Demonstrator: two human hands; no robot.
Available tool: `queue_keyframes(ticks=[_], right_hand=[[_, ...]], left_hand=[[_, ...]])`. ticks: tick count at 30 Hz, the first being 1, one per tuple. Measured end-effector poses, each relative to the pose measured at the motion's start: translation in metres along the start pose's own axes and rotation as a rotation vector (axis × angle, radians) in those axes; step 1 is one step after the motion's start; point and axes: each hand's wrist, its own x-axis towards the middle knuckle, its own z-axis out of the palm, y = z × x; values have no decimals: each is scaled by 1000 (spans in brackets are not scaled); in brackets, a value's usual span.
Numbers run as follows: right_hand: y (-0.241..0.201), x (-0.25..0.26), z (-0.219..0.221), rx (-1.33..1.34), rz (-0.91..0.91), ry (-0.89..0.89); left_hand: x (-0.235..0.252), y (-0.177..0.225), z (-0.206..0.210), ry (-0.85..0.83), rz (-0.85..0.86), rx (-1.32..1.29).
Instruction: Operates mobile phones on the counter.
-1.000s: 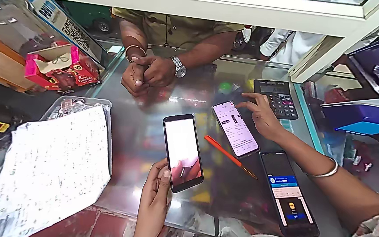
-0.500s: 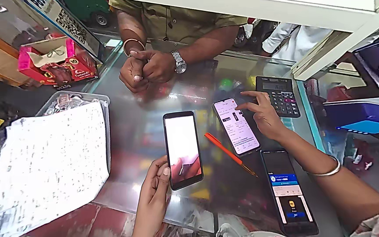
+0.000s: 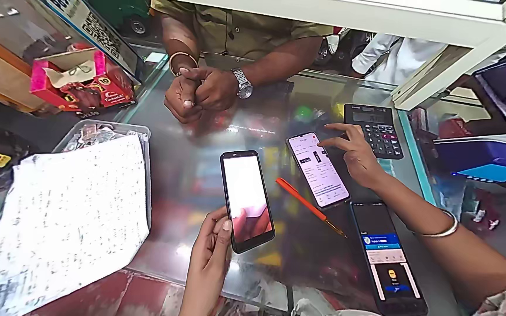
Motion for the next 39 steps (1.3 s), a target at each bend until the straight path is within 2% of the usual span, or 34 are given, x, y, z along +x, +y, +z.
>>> queue_keyframes(ticks=[9,16,21,27,39], right_hand=[[2,-2,-1,13,10,11],[0,2,-7,423,271,113],[-1,2,-7,345,306,97],[2,-2,-3,212,225,38],[5,-4,-1,184,200,25]], left_hand=[[0,2,1,10,-29,-13],[0,1,-1,-14,-13,-35],[1,0,-1,-22,-7,-50],[1,1,-1,-23,-33,-50],[1,0,-2,-39,-15,-54]])
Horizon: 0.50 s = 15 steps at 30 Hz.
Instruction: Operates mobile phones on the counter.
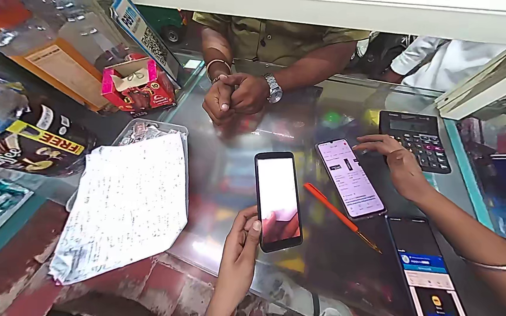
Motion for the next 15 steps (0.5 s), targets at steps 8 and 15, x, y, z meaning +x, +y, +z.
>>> queue_keyframes(ticks=[8,15], right_hand=[[0,1,-1,-28,-7,-21],[1,0,1,-45,-17,-32]], left_hand=[[1,4,2,-17,-31,-7],[0,6,1,-14,-25,-1]])
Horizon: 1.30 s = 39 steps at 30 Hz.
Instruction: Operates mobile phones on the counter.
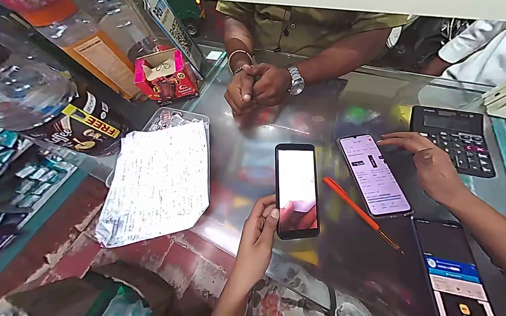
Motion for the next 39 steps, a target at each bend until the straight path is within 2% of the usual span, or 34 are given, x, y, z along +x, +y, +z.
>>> queue_keyframes(ticks=[12,22,39], right_hand=[[-5,1,1,26,-58,1],[-4,-1,2,-32,-20,-58],[-4,-1,2,-72,-46,-60]], left_hand=[[0,-5,1,39,9,7],[-1,-2,2,50,-12,1],[-1,-2,1,56,-24,-9]])
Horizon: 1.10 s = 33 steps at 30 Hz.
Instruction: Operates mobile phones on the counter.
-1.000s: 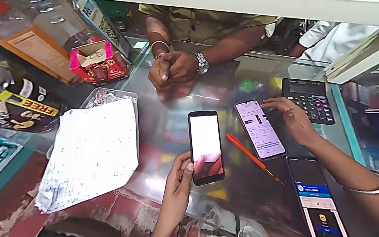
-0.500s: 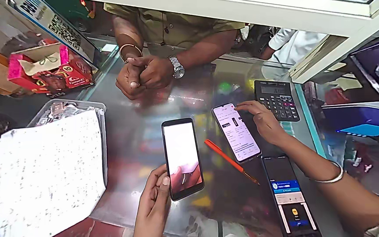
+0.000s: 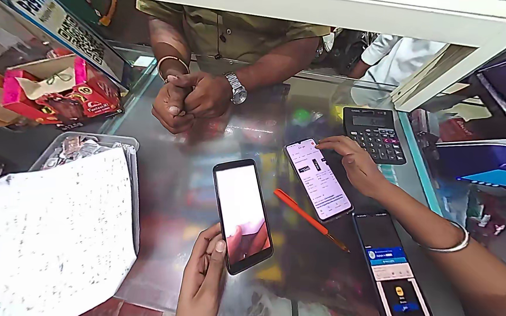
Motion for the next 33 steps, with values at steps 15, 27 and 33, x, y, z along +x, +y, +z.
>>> queue_keyframes(ticks=[15,27,33], right_hand=[[-1,-1,0,-5,-21,-1],[-2,0,-1,-23,-32,-7],[-1,1,0,-25,-28,-4]], left_hand=[[0,1,-1,0,-16,21],[1,0,-1,-7,1,30],[1,0,-1,-11,11,16]])
